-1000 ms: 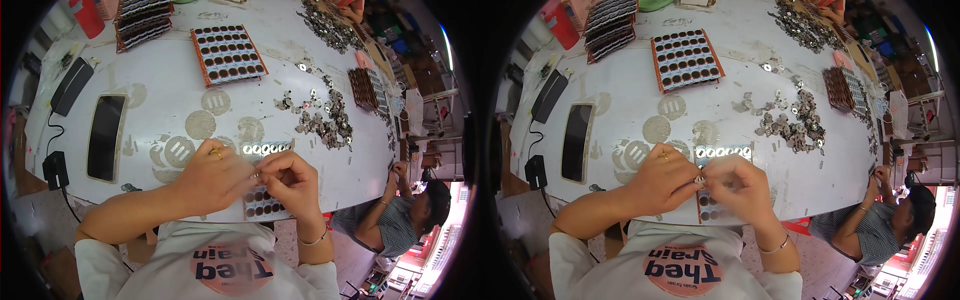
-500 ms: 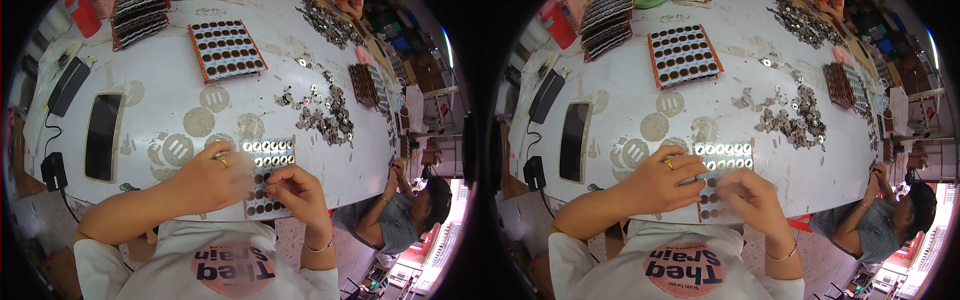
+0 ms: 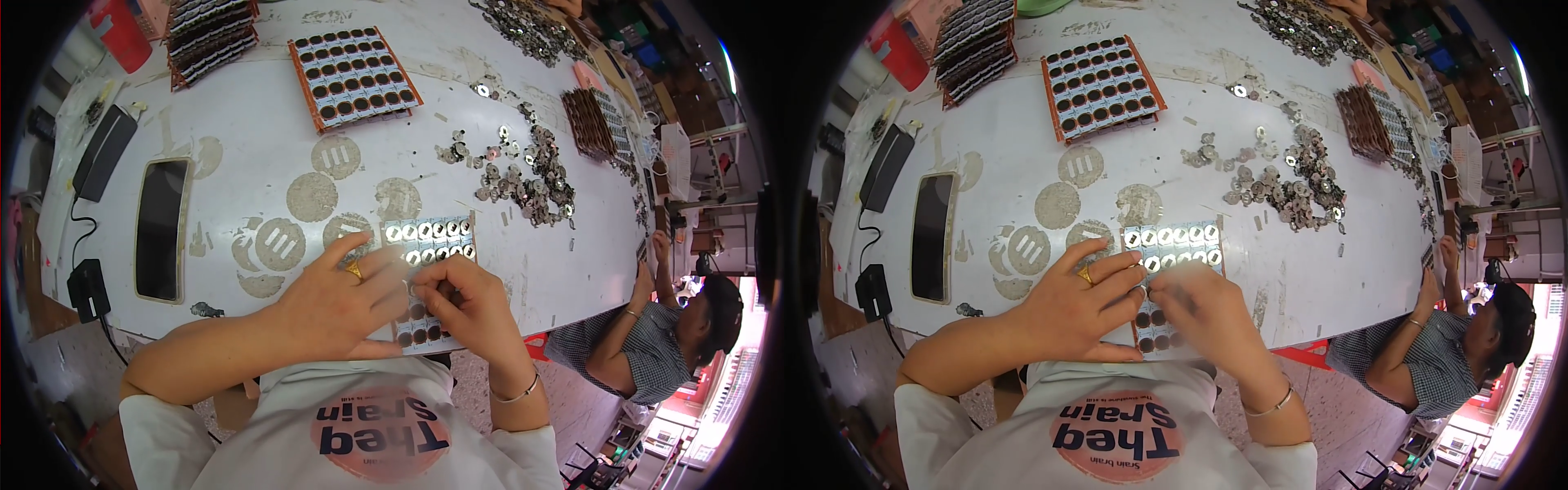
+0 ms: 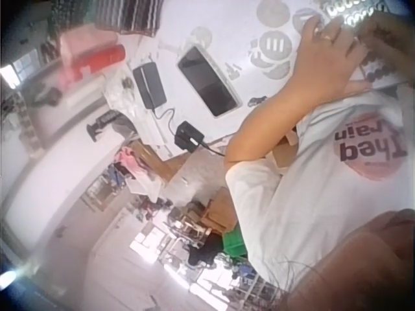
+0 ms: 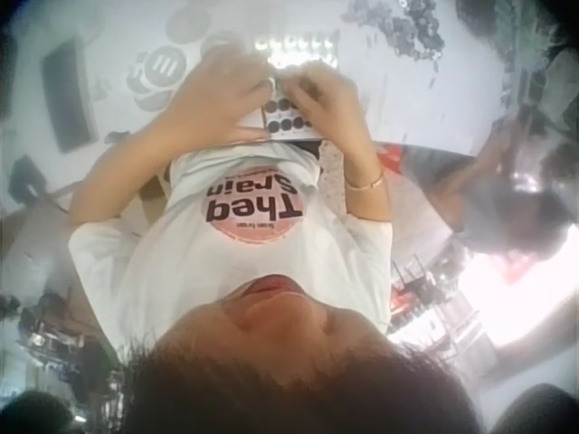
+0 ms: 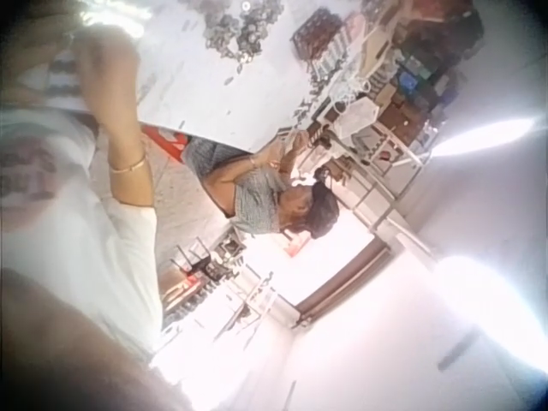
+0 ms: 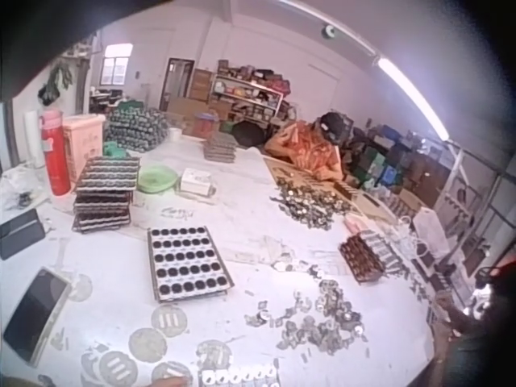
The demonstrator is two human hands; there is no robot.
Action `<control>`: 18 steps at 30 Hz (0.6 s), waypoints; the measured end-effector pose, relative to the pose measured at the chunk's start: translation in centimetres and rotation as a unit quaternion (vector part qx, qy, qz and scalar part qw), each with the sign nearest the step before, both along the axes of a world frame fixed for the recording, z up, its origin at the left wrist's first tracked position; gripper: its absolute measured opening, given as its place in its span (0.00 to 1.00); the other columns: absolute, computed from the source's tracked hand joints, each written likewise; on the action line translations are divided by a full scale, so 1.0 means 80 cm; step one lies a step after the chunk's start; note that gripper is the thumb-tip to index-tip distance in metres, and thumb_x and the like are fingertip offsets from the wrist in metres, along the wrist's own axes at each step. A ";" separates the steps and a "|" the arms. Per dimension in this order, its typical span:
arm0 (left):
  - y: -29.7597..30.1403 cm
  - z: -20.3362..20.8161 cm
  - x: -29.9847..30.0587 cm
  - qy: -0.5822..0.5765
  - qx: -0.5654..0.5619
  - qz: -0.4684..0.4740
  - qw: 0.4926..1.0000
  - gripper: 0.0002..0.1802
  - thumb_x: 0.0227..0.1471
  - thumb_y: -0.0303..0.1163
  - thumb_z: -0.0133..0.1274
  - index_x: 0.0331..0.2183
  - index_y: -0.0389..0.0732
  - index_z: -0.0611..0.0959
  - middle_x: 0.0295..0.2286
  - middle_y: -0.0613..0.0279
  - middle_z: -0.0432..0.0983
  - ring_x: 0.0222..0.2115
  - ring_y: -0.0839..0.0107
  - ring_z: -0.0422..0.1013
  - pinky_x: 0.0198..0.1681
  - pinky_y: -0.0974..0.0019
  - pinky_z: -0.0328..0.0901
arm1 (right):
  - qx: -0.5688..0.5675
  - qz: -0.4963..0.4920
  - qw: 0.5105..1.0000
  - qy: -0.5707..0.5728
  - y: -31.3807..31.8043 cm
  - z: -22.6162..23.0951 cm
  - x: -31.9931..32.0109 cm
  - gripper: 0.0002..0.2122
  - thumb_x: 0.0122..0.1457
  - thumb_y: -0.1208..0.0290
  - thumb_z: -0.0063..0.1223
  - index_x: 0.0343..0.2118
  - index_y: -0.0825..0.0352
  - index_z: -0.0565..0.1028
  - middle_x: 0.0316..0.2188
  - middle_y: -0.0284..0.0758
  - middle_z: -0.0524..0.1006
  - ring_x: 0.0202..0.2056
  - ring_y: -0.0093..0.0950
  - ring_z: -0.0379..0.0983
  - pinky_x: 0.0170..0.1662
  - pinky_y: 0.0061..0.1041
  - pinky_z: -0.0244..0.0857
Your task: The person places small metal pieces into circular slots on a component sheet by hand, replaces the sheet with another one, and places more metal pieces into its slots.
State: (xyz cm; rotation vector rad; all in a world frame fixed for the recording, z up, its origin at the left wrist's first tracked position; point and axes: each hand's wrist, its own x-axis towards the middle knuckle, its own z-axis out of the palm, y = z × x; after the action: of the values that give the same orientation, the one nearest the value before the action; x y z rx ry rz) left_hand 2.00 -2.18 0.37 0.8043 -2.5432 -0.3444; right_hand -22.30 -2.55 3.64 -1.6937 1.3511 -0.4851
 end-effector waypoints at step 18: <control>0.021 0.011 -0.006 -0.039 -0.032 0.012 0.999 0.38 0.50 0.68 0.62 0.38 0.38 0.83 0.50 0.48 0.78 0.60 0.51 0.71 0.66 0.34 0.57 | -0.112 0.045 0.989 0.079 0.023 0.007 0.010 0.09 0.62 0.70 0.65 0.41 0.65 0.77 0.34 0.40 0.79 0.34 0.44 0.79 0.36 0.41 0.72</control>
State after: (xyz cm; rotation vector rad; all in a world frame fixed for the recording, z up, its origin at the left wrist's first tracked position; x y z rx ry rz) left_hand 1.49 -0.51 1.27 0.8382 -2.6006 -0.2272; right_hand -21.52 -0.68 4.20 -2.0057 1.3652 -0.4721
